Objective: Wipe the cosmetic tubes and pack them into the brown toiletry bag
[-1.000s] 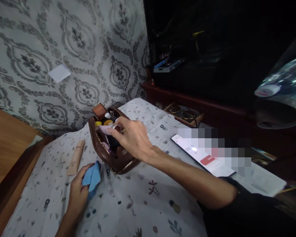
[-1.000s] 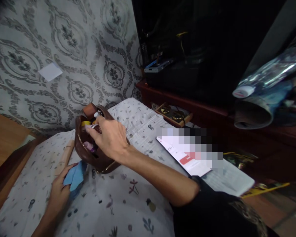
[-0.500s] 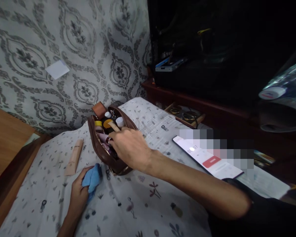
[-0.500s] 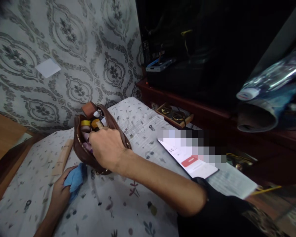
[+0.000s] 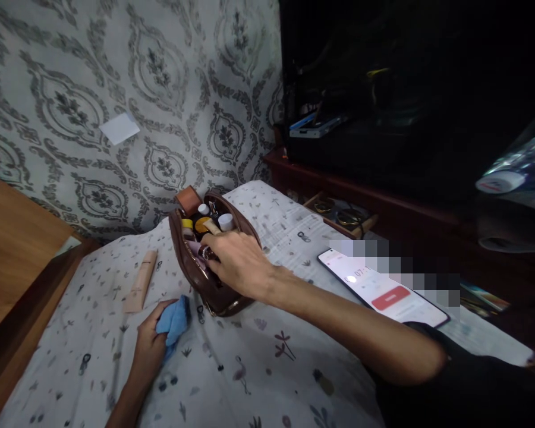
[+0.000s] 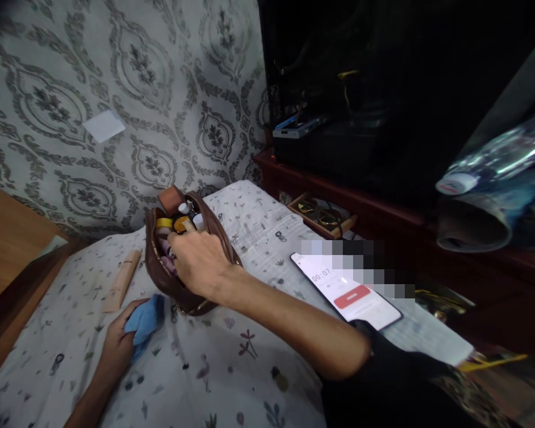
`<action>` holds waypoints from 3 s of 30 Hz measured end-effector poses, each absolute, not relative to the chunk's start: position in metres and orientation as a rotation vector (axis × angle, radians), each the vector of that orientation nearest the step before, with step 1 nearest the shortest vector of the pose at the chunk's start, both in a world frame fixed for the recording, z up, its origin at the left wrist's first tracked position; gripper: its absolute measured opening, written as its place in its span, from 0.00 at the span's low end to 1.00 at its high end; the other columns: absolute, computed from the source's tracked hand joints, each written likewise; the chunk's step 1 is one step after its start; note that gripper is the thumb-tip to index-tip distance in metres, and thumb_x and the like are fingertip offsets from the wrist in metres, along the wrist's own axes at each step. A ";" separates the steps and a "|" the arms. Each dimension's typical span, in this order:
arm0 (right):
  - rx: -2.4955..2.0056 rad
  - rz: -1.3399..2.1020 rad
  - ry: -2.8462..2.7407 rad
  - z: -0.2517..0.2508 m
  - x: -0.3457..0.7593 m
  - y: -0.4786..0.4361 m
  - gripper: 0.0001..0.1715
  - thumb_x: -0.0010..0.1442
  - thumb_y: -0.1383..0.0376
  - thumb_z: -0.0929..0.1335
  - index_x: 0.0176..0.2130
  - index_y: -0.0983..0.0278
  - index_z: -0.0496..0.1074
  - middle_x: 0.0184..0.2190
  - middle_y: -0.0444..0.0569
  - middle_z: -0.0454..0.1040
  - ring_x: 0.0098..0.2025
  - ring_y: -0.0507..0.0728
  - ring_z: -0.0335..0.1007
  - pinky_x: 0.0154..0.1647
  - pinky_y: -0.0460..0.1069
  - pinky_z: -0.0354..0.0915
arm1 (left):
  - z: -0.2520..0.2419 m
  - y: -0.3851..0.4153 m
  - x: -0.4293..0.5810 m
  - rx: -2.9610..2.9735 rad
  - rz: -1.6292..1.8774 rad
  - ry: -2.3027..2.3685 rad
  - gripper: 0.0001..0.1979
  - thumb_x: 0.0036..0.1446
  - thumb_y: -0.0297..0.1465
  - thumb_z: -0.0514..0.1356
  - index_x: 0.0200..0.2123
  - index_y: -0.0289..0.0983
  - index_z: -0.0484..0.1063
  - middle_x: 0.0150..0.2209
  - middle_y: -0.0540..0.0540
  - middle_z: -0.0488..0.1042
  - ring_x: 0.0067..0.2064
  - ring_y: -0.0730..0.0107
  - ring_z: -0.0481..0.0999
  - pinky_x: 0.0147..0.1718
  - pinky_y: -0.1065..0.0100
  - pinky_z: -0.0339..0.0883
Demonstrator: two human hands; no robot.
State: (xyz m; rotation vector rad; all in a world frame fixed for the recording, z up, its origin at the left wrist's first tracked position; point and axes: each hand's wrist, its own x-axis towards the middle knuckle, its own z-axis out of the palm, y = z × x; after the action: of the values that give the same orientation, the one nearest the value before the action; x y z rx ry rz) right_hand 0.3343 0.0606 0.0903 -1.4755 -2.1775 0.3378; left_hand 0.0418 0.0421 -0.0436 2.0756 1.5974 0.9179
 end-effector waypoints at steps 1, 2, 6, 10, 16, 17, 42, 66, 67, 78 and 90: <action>-1.446 0.349 -2.140 0.088 0.334 0.063 0.12 0.65 0.64 0.65 0.47 0.61 0.75 0.42 0.53 0.80 0.44 0.63 0.78 0.40 0.52 0.66 | -0.044 0.042 0.041 2.077 0.912 1.601 0.28 0.40 0.30 0.51 0.46 0.35 0.76 0.44 0.42 0.81 0.45 0.53 0.80 0.45 0.61 0.73; -1.415 0.361 -2.088 0.087 0.334 0.066 0.11 0.65 0.65 0.65 0.47 0.62 0.75 0.43 0.53 0.80 0.44 0.61 0.78 0.41 0.51 0.65 | -0.045 0.042 0.040 2.080 0.903 1.605 0.28 0.40 0.30 0.51 0.46 0.35 0.76 0.44 0.42 0.81 0.46 0.53 0.79 0.46 0.61 0.72; -1.325 0.337 -1.842 0.092 0.340 0.074 0.12 0.67 0.64 0.64 0.47 0.65 0.73 0.45 0.54 0.78 0.46 0.58 0.74 0.44 0.49 0.62 | -0.045 0.040 0.040 2.076 0.863 1.616 0.29 0.39 0.29 0.51 0.47 0.35 0.76 0.46 0.42 0.81 0.48 0.53 0.79 0.48 0.60 0.72; -1.299 0.296 -1.749 0.104 0.351 0.076 0.13 0.67 0.63 0.63 0.43 0.67 0.74 0.37 0.51 0.78 0.38 0.56 0.71 0.39 0.48 0.59 | -0.043 0.039 0.042 2.058 0.880 1.608 0.29 0.39 0.29 0.50 0.46 0.35 0.77 0.45 0.42 0.81 0.49 0.52 0.78 0.48 0.60 0.72; -1.277 0.356 -1.750 0.093 0.346 0.072 0.10 0.65 0.65 0.66 0.44 0.66 0.74 0.36 0.49 0.78 0.36 0.55 0.72 0.37 0.48 0.60 | -0.044 0.040 0.041 2.065 0.863 1.601 0.29 0.40 0.29 0.50 0.47 0.35 0.76 0.46 0.42 0.81 0.51 0.52 0.77 0.48 0.60 0.71; -1.263 0.366 -1.761 0.089 0.344 0.071 0.10 0.65 0.64 0.66 0.45 0.65 0.74 0.38 0.49 0.79 0.37 0.55 0.73 0.38 0.48 0.60 | -0.044 0.040 0.040 2.070 0.857 1.601 0.30 0.40 0.29 0.50 0.47 0.35 0.76 0.47 0.42 0.80 0.51 0.52 0.77 0.48 0.60 0.71; -1.403 0.290 -2.030 0.076 0.330 0.055 0.13 0.68 0.61 0.66 0.49 0.63 0.72 0.44 0.52 0.79 0.45 0.61 0.77 0.41 0.50 0.64 | -0.045 0.040 0.038 2.081 0.871 1.565 0.30 0.37 0.29 0.51 0.46 0.36 0.77 0.46 0.43 0.81 0.49 0.53 0.79 0.45 0.61 0.73; -1.377 0.337 -2.032 0.072 0.333 0.060 0.11 0.66 0.67 0.66 0.47 0.63 0.75 0.43 0.53 0.79 0.45 0.58 0.75 0.42 0.49 0.64 | -0.039 0.039 0.047 1.989 0.915 1.555 0.28 0.37 0.29 0.51 0.43 0.37 0.79 0.44 0.44 0.82 0.48 0.54 0.79 0.50 0.59 0.71; -1.386 0.325 -2.057 0.073 0.332 0.059 0.10 0.65 0.67 0.66 0.46 0.63 0.75 0.43 0.52 0.79 0.45 0.59 0.75 0.42 0.49 0.64 | -0.039 0.039 0.048 1.987 0.919 1.557 0.28 0.36 0.29 0.51 0.43 0.37 0.79 0.43 0.44 0.82 0.47 0.54 0.79 0.50 0.60 0.71; -1.382 0.299 -2.048 0.078 0.321 0.073 0.14 0.64 0.69 0.64 0.48 0.66 0.74 0.46 0.55 0.77 0.47 0.59 0.75 0.47 0.49 0.64 | -0.034 0.037 0.052 1.996 0.918 1.520 0.27 0.36 0.29 0.50 0.42 0.37 0.78 0.40 0.45 0.81 0.44 0.56 0.79 0.47 0.61 0.72; -1.344 0.202 -1.555 0.123 0.354 0.096 0.21 0.70 0.60 0.60 0.58 0.65 0.65 0.42 0.50 0.77 0.42 0.59 0.73 0.47 0.53 0.65 | -0.034 0.037 0.052 2.005 0.928 1.503 0.27 0.37 0.29 0.51 0.42 0.36 0.78 0.41 0.45 0.82 0.44 0.56 0.79 0.45 0.62 0.72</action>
State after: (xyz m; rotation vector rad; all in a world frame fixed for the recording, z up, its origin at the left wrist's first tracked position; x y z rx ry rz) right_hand 0.3535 0.0960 0.1228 -1.3440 -1.5549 0.2017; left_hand 0.0517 0.0369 -0.0343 2.0046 1.5031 0.9277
